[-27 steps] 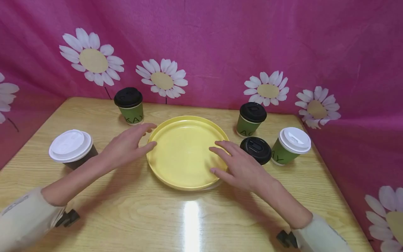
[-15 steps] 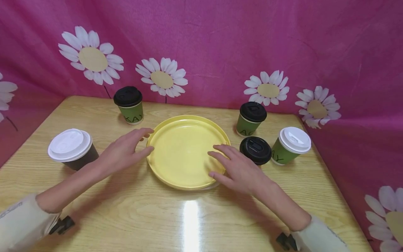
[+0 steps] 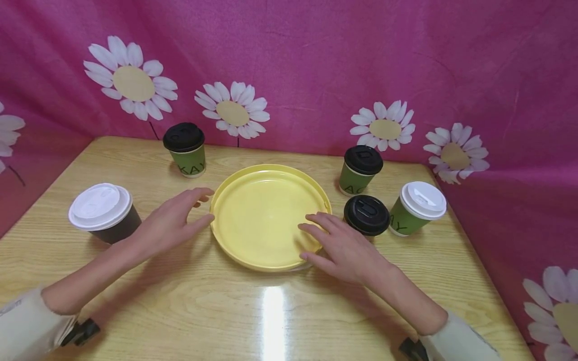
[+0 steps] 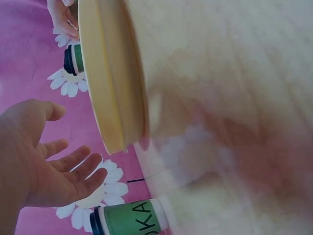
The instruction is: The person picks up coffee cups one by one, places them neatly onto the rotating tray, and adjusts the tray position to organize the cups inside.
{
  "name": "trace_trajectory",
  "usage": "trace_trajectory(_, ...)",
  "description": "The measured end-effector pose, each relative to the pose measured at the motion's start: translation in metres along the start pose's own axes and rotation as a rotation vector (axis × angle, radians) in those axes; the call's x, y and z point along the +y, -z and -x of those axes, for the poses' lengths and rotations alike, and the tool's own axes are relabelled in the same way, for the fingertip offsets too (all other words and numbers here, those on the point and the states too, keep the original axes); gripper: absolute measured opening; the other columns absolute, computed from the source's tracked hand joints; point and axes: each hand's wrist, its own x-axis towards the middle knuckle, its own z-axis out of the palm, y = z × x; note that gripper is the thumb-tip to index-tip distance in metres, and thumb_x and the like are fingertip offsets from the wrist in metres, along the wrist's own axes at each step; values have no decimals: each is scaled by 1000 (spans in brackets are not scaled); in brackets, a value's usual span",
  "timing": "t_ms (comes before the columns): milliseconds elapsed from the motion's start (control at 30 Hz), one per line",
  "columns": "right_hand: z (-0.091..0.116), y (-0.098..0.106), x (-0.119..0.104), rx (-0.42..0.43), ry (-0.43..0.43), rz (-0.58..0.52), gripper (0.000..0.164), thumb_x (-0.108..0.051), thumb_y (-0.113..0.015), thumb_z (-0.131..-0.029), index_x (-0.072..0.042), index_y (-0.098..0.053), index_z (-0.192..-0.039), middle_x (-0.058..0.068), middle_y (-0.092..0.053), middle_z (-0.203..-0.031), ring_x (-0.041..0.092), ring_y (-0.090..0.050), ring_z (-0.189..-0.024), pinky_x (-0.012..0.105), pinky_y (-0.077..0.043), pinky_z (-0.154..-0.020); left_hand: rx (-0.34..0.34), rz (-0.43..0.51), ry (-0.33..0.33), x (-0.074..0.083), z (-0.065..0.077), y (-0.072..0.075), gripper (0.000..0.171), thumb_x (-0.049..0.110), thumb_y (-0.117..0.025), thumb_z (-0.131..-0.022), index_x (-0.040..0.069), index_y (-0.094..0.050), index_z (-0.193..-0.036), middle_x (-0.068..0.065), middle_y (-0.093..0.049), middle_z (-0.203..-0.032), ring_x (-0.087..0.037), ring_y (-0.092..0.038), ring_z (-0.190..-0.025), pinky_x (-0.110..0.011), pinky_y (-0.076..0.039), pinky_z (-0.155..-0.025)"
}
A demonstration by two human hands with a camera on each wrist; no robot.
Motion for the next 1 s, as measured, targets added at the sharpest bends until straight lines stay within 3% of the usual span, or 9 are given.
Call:
trace_trajectory(267,4,-4,3,15,9,6,53,-47,-62,-96,-13,-57,-137,11,-49,-145,31,-46,-132,49,-39,-107,-5,55,33,-6,9,-7,52,28,-66,-95,9,-49,-141,-13,-58,-131,-30,-58,-116,-52,-50,-91)
trace_trajectory(767,8,-13,7,28,63,15,53,-49,-59,-97,-11,-60,-133,11,-55,-138,29,-49,-129,47,-38,-108,131,145,1,-2,26,3,53,21,-68,-94,5,-49,-140,-16,-59,-128,-31,-55,-120,-51,-45,-99)
trace_trajectory(1000,9,-15,6,21,71,15,51,-49,-57,-98,-11,-61,-132,11,-56,-137,29,-49,-128,46,-37,-108,152,193,-16,1,33,6,54,18,-71,-91,3,-49,-138,-14,-60,-127,-28,-55,-119,-46,-48,-97)
